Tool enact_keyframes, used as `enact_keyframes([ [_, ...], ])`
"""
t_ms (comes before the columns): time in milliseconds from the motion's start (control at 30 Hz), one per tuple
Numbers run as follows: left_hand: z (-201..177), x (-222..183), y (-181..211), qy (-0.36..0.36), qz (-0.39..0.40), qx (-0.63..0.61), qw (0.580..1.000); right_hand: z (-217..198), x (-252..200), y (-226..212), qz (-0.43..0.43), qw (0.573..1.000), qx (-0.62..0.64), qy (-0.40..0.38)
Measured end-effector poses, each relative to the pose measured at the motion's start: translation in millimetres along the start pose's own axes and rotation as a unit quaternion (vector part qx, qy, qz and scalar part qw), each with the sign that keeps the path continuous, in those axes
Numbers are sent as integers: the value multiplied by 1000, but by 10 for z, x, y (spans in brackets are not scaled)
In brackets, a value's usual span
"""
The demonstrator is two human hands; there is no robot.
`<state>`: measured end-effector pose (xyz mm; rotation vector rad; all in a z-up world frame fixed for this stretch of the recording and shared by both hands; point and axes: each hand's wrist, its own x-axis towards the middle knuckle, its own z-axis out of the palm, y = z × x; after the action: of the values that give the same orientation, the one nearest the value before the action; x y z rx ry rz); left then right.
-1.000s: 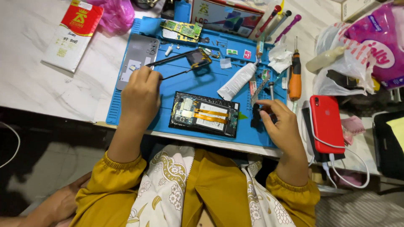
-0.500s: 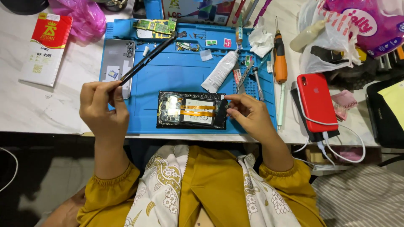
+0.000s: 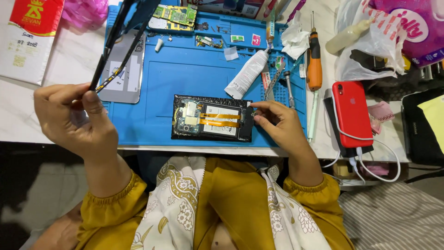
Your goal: Assembling internal components of a mobile phone and connecting ribbon cables on a repair bench
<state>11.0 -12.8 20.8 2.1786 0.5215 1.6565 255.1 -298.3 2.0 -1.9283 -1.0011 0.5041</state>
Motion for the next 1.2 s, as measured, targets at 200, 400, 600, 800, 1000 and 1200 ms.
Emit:
enact_keyframes([
  [200,-32,-11,-8,19,25,7,999,12,-6,-29,-12,1000,-13,-10],
  [400,-22,-21,29,17,22,-14,1000,63,-15,-6,-44,998,-35,11],
  [600,3,-35,43,10,23,-20,999,113,-19,2,-82,995,-40,31],
  [800,12,-37,21,14,27,-12,999,110,-4,-14,-104,993,-44,29],
  [1000,19,-61,20,4,24,-13,1000,130,6,-14,-134,988,-69,41],
  [1200,8,-31,29,9,28,-9,1000,92,-80,-36,-22,993,108,48],
])
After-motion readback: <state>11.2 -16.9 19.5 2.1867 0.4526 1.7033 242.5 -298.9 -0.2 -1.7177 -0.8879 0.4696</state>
